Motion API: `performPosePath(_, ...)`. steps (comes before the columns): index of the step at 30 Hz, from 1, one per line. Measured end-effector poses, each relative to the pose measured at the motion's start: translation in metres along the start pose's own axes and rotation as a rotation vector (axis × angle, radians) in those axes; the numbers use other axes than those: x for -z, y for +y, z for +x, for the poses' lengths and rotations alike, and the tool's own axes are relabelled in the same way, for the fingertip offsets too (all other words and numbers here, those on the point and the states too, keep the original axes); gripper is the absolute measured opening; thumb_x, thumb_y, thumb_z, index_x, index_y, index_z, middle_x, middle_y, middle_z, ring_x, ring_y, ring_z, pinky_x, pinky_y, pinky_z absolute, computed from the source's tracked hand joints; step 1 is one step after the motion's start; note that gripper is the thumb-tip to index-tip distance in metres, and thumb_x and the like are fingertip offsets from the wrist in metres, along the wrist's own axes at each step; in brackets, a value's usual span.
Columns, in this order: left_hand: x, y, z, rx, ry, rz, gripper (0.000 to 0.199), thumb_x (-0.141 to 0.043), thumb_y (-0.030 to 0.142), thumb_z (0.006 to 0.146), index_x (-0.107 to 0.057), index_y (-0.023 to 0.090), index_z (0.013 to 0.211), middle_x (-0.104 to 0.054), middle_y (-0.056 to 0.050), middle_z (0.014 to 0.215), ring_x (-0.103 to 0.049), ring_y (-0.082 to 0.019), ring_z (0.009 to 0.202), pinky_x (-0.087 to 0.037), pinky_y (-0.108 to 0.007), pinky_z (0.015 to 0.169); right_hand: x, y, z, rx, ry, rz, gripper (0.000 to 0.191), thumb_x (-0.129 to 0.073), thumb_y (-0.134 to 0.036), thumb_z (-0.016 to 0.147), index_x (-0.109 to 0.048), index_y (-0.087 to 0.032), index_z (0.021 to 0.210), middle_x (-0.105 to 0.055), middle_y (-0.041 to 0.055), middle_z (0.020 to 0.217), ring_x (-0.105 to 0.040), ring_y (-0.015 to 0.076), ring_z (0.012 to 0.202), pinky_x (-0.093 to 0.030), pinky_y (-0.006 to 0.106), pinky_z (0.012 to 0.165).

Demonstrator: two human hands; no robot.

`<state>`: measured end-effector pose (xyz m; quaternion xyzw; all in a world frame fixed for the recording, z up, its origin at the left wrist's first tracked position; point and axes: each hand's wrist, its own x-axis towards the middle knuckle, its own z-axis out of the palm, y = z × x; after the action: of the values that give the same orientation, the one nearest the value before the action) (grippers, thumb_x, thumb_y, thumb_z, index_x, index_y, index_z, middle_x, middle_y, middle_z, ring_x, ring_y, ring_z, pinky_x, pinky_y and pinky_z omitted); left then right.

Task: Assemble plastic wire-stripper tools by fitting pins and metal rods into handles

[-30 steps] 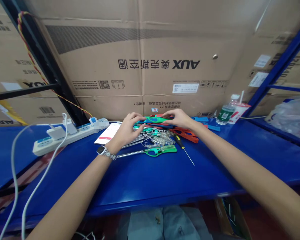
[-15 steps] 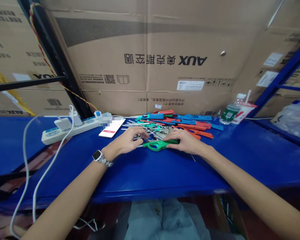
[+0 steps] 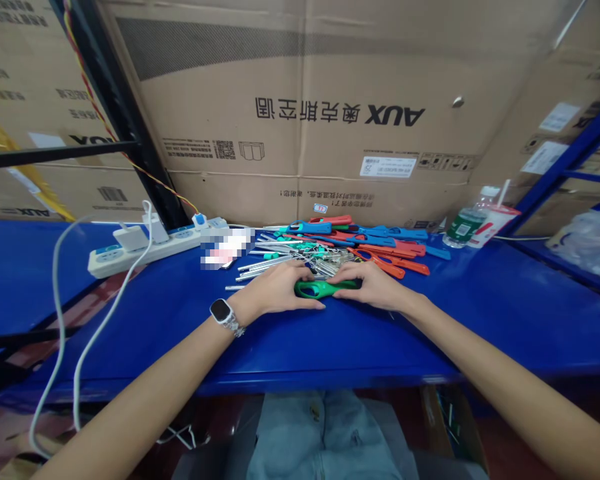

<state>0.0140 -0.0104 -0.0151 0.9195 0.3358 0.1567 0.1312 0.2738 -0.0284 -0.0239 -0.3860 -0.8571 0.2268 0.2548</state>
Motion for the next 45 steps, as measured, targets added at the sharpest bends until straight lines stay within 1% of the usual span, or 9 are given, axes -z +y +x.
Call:
performPosePath(5, -0.003, -0.002, 0.0, -0.012, -0.018, -0.056, 0.039, -0.07, 0.05, 0.087, -0.072, 0.017, 0.107, -0.065, -0.008, 0.1, -0.062, -0.024, 0.089, -0.046, -0.035, 0.078, -0.011, -0.01, -0.002, -0.01, 0.043, -0.037, 0.025, -0.077, -0.032, 0.087, -0.078, -0.022, 0.11, -0.074, 0.0068, 0.101, -0.068, 0.0214, 0.091, -0.053, 0.037, 0.085)
performPosePath(13, -0.004, -0.009, -0.001, -0.049, 0.022, -0.101, 0.039, -0.076, 0.055, 0.083, -0.075, 0.02, 0.1, -0.062, -0.005, 0.092, -0.06, -0.022, 0.081, -0.045, -0.033, 0.073, -0.01, -0.008, -0.002, 0.024, -0.003, -0.075, 0.024, -0.074, -0.034, 0.09, -0.077, -0.025, 0.113, -0.073, 0.007, 0.105, -0.065, 0.0237, 0.101, -0.051, 0.042, 0.092)
performPosePath(16, -0.005, -0.009, -0.002, -0.047, 0.034, -0.1, 0.039, -0.079, 0.055, 0.081, -0.077, 0.02, 0.1, -0.062, -0.005, 0.092, -0.059, -0.022, 0.082, -0.045, -0.032, 0.073, -0.009, -0.007, -0.002, 0.0, -0.014, -0.077, 0.024, -0.075, -0.033, 0.09, -0.078, -0.023, 0.112, -0.071, 0.007, 0.101, -0.064, 0.0228, 0.096, -0.051, 0.04, 0.088)
performPosePath(21, -0.008, -0.005, -0.004, 0.012, 0.037, -0.112, 0.039, -0.08, 0.056, 0.08, -0.078, 0.018, 0.092, -0.06, -0.004, 0.085, -0.056, -0.021, 0.075, -0.042, -0.031, 0.069, -0.007, -0.008, 0.001, -0.033, -0.033, -0.075, 0.023, -0.076, -0.033, 0.089, -0.078, -0.021, 0.108, -0.066, 0.0051, 0.097, -0.062, 0.0202, 0.088, -0.05, 0.035, 0.082)
performPosePath(27, -0.016, 0.0, -0.009, 0.096, 0.102, -0.104, 0.032, -0.08, 0.047, 0.082, -0.079, 0.022, 0.101, -0.061, -0.006, 0.09, -0.058, -0.023, 0.082, -0.045, -0.033, 0.073, -0.003, -0.017, 0.007, -0.061, -0.068, -0.112, 0.018, -0.076, -0.028, 0.086, -0.076, -0.019, 0.101, -0.068, 0.0044, 0.094, -0.063, 0.0199, 0.086, -0.048, 0.033, 0.079)
performPosePath(32, -0.023, 0.002, -0.014, 0.068, 0.138, -0.052, 0.03, -0.075, 0.046, 0.088, -0.079, 0.022, 0.107, -0.058, -0.006, 0.093, -0.056, -0.024, 0.087, -0.048, -0.037, 0.079, -0.012, -0.04, 0.014, -0.092, -0.111, -0.376, 0.021, -0.071, -0.022, 0.078, -0.067, -0.018, 0.099, -0.07, 0.0092, 0.101, -0.063, 0.0264, 0.093, -0.046, 0.041, 0.085)
performPosePath(36, -0.026, -0.001, -0.016, 0.066, 0.154, -0.069, 0.035, -0.075, 0.044, 0.089, -0.076, 0.023, 0.117, -0.059, -0.007, 0.098, -0.056, -0.026, 0.094, -0.048, -0.042, 0.087, -0.031, -0.052, 0.016, 0.01, -0.104, -0.627, 0.029, -0.059, -0.024, 0.081, -0.062, -0.013, 0.108, -0.066, 0.0181, 0.112, -0.06, 0.0344, 0.102, -0.039, 0.052, 0.097)
performPosePath(42, -0.027, -0.005, -0.016, 0.09, 0.11, -0.091, 0.036, -0.075, 0.044, 0.089, -0.074, 0.026, 0.12, -0.061, -0.007, 0.103, -0.056, -0.028, 0.1, -0.047, -0.046, 0.092, -0.046, -0.054, 0.014, -0.005, -0.108, -0.741, 0.032, -0.049, -0.031, 0.091, -0.062, -0.011, 0.111, -0.068, 0.0207, 0.108, -0.06, 0.0367, 0.102, -0.038, 0.051, 0.096)
performPosePath(45, -0.019, -0.001, -0.022, 0.057, 0.134, -0.062, 0.043, -0.075, 0.043, 0.086, -0.071, 0.025, 0.124, -0.061, -0.009, 0.114, -0.056, -0.031, 0.11, -0.044, -0.051, 0.099, -0.046, -0.056, 0.014, -0.023, -0.108, -0.76, 0.034, -0.048, -0.033, 0.093, -0.062, -0.011, 0.114, -0.069, 0.021, 0.106, -0.061, 0.0372, 0.101, -0.038, 0.052, 0.095)
